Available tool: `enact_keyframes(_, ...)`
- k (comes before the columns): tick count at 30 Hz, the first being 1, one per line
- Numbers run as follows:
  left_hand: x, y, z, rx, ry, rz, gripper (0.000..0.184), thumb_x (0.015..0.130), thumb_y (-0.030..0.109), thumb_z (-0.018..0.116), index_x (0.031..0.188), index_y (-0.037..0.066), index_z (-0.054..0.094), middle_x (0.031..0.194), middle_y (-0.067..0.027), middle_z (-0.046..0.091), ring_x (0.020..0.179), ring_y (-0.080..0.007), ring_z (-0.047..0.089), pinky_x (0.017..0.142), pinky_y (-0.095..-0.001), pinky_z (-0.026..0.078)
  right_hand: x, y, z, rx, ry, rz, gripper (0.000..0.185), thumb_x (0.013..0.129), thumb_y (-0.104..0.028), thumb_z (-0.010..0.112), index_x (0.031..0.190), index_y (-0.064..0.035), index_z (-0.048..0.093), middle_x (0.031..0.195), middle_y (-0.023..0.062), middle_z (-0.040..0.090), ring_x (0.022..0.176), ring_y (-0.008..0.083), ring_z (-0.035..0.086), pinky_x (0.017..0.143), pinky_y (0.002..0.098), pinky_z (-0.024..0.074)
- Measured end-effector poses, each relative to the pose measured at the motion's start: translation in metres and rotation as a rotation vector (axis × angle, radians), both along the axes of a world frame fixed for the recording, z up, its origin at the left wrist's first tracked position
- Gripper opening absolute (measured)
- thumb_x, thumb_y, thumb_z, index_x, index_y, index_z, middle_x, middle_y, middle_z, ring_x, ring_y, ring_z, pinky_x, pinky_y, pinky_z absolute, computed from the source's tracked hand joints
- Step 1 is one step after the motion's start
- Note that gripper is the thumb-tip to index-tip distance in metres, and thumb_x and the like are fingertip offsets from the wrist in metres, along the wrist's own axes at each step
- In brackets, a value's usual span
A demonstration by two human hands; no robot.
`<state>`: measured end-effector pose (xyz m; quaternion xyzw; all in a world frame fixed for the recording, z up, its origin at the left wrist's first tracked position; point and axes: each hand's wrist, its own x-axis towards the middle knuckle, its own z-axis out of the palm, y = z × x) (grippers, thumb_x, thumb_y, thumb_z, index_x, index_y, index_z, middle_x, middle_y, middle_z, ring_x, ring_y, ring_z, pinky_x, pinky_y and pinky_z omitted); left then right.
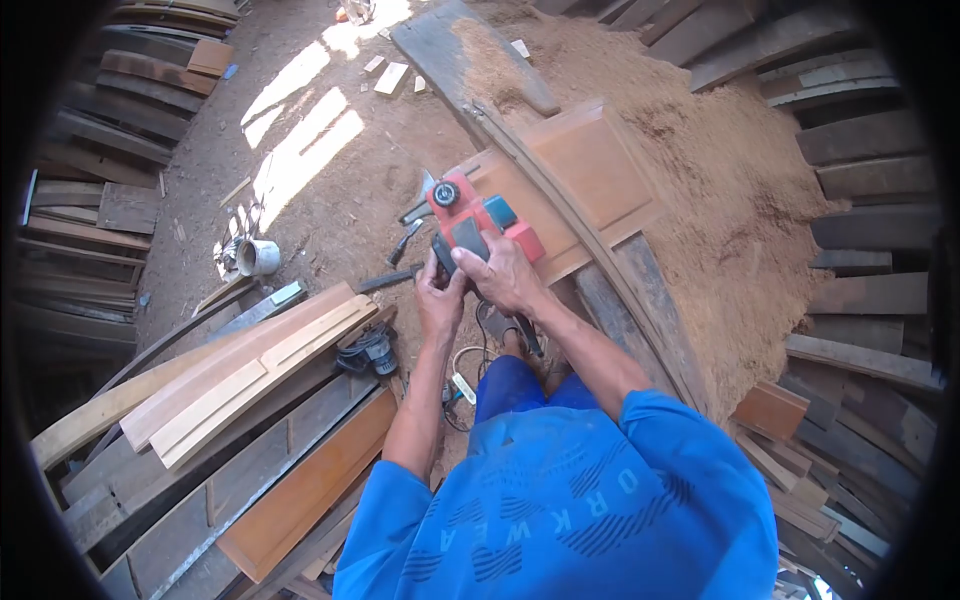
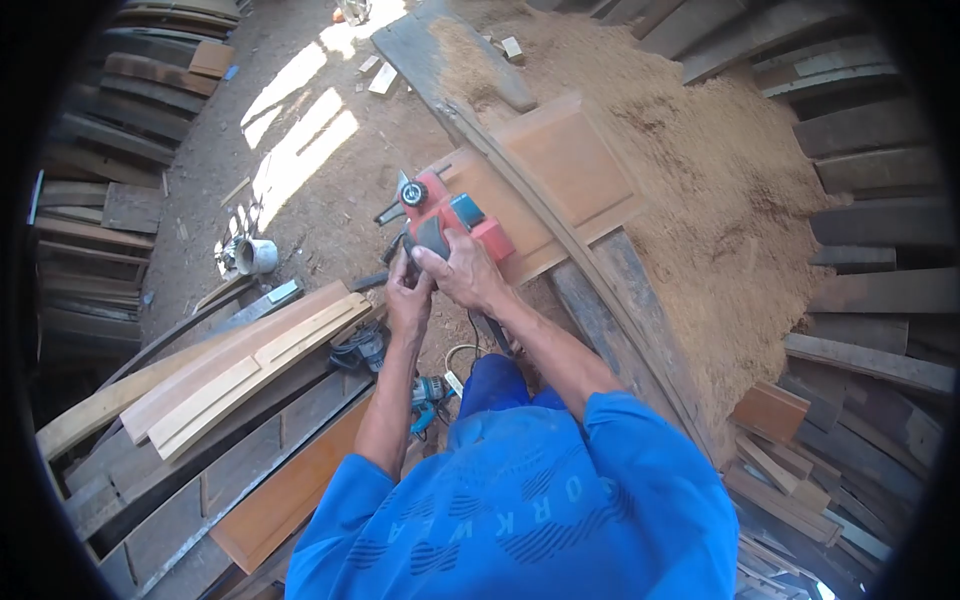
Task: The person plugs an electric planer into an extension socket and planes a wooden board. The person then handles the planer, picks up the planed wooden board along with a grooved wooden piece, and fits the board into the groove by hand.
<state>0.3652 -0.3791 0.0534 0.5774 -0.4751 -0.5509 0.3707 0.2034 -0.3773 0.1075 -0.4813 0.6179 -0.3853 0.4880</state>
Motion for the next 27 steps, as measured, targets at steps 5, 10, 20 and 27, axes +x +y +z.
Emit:
enact_keyframes(5, 0.009, -0.074, -0.011, -0.028, 0.119, 0.001, 0.052, 0.094, 0.006, 0.072, 0.142, -0.003, 0.056, 0.115, -0.0094, 0.072, 0.095, -0.0132, 0.069, 0.081, -0.0288, 0.058, 0.011, -0.074, -0.009, -0.068, 0.081, -0.044, 0.066, 0.092, -0.057, 0.062, 0.110, 0.0066, 0.065, 0.092, 0.0267, 0.071, 0.091, 0.0400, 0.071, 0.083, 0.0461, 0.0533)
enact_keyframes(10, -0.001, -0.041, 0.013, -0.004, 0.115, 0.014, 0.050, 0.092, 0.004, 0.073, 0.140, -0.003, 0.058, 0.115, -0.0106, 0.071, 0.097, -0.0146, 0.070, 0.082, -0.0304, 0.059, 0.008, -0.043, 0.005, 0.019, 0.025, -0.028, 0.070, 0.091, -0.054, 0.063, 0.108, 0.0142, 0.062, 0.099, 0.0355, 0.069, 0.098, 0.0455, 0.070, 0.085, 0.0490, 0.0537)
enact_keyframes(20, -0.014, 0.140, -0.004, 0.142, 0.001, 0.031, 0.073, 0.091, 0.010, 0.079, 0.153, -0.006, 0.043, 0.124, -0.0153, 0.061, 0.111, -0.0238, 0.069, 0.092, -0.0332, 0.058, -0.017, 0.127, 0.015, 0.148, -0.077, -0.023, 0.067, 0.091, -0.057, 0.065, 0.105, 0.0076, 0.062, 0.086, 0.0243, 0.068, 0.082, 0.0318, 0.070, 0.075, 0.0449, 0.0539)
enact_keyframes(27, -0.011, 0.064, 0.000, 0.099, 0.144, 0.085, 0.068, 0.092, 0.007, 0.076, 0.152, -0.005, 0.045, 0.123, -0.0144, 0.066, 0.107, -0.0184, 0.068, 0.087, -0.0318, 0.059, -0.008, 0.057, 0.006, 0.110, -0.024, 0.025, 0.069, 0.091, -0.058, 0.065, 0.104, 0.0099, 0.060, 0.085, 0.0278, 0.067, 0.084, 0.0392, 0.071, 0.075, 0.0473, 0.0541)
